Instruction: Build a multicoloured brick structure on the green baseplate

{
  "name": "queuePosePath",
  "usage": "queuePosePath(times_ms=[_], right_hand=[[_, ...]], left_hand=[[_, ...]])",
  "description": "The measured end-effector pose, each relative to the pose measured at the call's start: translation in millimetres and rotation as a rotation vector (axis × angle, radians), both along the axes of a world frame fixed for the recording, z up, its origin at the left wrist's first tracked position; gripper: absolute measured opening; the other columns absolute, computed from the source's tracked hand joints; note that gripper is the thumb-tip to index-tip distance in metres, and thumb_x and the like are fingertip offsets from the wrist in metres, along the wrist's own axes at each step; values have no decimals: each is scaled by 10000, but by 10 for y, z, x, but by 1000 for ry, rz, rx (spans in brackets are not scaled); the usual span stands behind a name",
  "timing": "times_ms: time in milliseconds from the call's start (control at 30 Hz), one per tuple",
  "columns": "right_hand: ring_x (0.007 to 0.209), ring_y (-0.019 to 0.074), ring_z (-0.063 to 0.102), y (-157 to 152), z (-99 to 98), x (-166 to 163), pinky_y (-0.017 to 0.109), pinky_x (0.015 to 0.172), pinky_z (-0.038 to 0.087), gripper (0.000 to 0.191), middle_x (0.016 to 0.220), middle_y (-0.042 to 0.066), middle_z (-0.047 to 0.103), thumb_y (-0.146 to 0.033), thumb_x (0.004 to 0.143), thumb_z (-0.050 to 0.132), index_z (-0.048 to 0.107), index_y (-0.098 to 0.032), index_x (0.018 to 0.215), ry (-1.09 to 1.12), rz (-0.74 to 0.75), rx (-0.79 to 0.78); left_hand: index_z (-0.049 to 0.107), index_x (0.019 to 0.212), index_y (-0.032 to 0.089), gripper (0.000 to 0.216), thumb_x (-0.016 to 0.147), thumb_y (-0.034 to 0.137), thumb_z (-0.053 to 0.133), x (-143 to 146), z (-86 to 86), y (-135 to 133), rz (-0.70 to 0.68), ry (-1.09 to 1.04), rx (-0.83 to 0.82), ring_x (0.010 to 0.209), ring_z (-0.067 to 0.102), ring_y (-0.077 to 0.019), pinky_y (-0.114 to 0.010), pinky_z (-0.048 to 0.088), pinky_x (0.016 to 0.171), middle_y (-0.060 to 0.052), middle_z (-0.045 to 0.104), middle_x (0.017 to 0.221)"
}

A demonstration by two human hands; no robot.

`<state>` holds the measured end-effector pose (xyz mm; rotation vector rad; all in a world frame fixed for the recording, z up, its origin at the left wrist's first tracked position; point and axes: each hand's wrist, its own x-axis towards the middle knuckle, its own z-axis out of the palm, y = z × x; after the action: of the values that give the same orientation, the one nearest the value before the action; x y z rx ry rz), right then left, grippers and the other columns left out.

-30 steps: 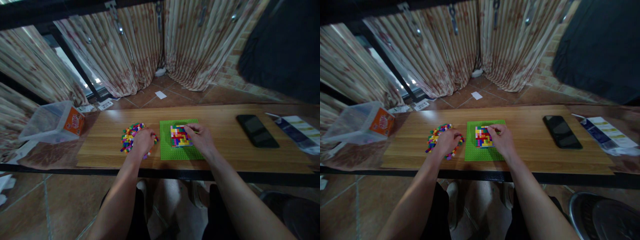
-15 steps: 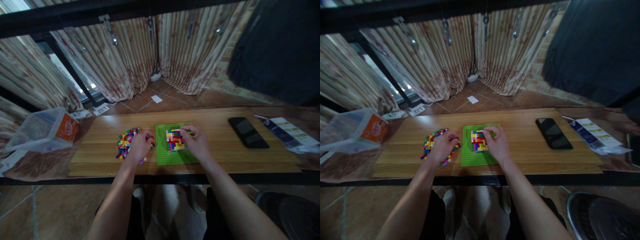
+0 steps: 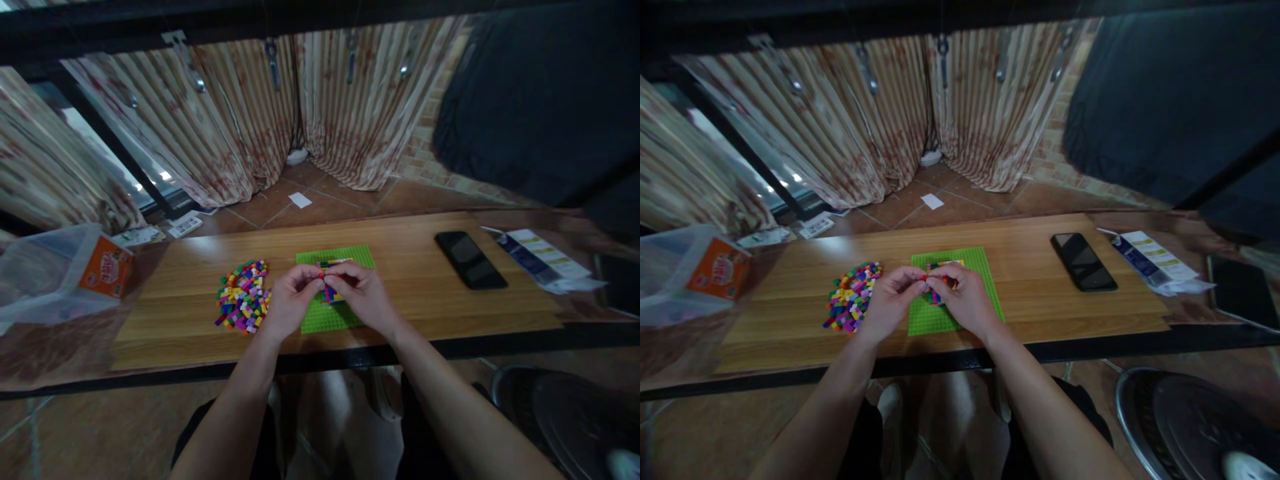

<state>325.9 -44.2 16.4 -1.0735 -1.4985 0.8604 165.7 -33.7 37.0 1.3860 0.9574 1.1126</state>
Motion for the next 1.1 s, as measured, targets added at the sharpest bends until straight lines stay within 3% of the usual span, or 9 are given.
queuePosePath(times_ms=[467, 800, 1000, 1100], right_hand=[[751, 152, 647, -27, 42, 27, 308, 734, 517, 199, 797, 6, 725, -420, 791, 708, 733, -224, 820, 159, 39, -109], [726, 156, 648, -40, 126, 95, 314, 734, 535, 279, 785, 3, 734, -495, 726, 748, 761, -224, 789, 199, 91, -261], [737, 165, 641, -25, 129, 187, 325, 727, 520, 231, 790, 9, 731, -453, 692, 775, 759, -235, 766, 212, -41, -198], [723, 162, 615, -14, 91, 272, 322, 699, 496, 181, 777, 15, 699, -408, 708, 770, 758, -234, 759, 88, -129, -124]], left_hand=[[678, 837, 174, 85, 763, 211, 697, 29, -74, -1, 19, 85, 115, 737, 618, -120, -243, 504, 724, -6, 679, 790], [689, 869, 179, 106, 792, 251, 687, 6, -15, -35, -37, 99, 134, 744, 642, -128, -265, 534, 746, -12, 699, 808], [671, 853, 178, 85, 786, 229, 682, -20, -32, -2, 6, 103, 134, 753, 630, -122, -253, 512, 746, -6, 686, 817], [660, 824, 172, 73, 766, 212, 678, -35, -55, 49, 84, 120, 109, 732, 624, -126, -249, 498, 711, -5, 680, 790]])
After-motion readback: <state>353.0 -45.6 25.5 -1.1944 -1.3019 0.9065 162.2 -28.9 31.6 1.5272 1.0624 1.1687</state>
